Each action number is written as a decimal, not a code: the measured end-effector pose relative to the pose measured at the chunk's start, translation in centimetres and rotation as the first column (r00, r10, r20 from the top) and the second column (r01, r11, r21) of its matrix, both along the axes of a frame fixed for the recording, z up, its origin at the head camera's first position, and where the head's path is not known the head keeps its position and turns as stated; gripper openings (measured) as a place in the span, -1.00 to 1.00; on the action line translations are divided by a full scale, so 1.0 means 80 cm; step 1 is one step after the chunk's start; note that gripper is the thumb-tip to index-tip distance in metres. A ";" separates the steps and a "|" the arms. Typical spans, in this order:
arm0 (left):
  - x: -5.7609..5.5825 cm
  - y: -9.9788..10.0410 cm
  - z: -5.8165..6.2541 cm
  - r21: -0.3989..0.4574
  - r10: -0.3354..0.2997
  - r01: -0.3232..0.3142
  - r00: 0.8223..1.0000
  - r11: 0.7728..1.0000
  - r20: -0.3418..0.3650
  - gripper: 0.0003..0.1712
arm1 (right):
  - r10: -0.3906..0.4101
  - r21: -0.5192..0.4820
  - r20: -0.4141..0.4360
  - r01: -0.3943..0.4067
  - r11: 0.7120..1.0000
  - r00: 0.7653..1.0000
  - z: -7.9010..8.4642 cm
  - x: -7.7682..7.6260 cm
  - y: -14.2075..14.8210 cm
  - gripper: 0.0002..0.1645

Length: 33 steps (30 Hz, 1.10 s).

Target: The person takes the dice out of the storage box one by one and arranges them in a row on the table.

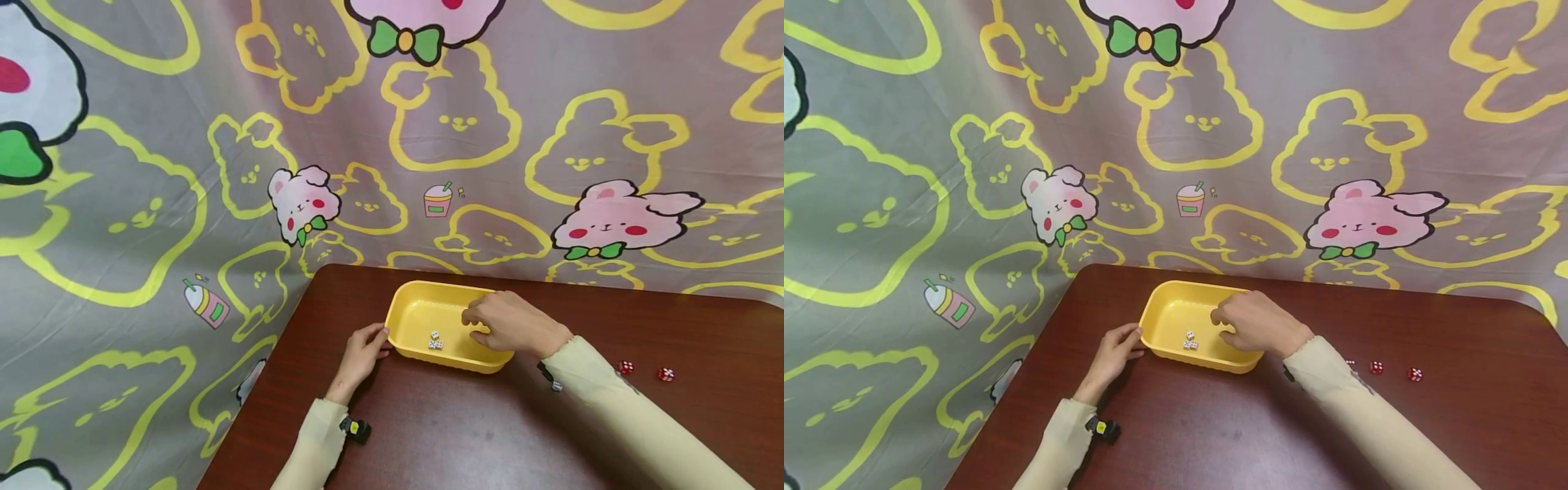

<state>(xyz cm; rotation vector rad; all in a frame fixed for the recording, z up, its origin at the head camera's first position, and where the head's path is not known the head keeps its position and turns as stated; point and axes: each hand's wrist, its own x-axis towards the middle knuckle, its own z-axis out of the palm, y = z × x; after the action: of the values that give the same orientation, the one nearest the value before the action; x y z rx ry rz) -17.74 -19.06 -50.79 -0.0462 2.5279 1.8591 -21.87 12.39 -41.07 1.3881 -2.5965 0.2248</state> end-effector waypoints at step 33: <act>0.001 0.002 0.004 -0.018 0.010 -0.010 1.000 1.000 0.005 -0.59 | -0.004 0.065 0.077 -0.001 0.998 0.997 0.006 -0.023 -0.033 -0.80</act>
<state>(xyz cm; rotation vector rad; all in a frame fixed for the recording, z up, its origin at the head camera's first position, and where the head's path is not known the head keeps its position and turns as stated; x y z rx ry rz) -17.67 -18.89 -50.47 -0.0632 2.5457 1.8374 -23.73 9.73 -40.60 1.4259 -2.6903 0.1986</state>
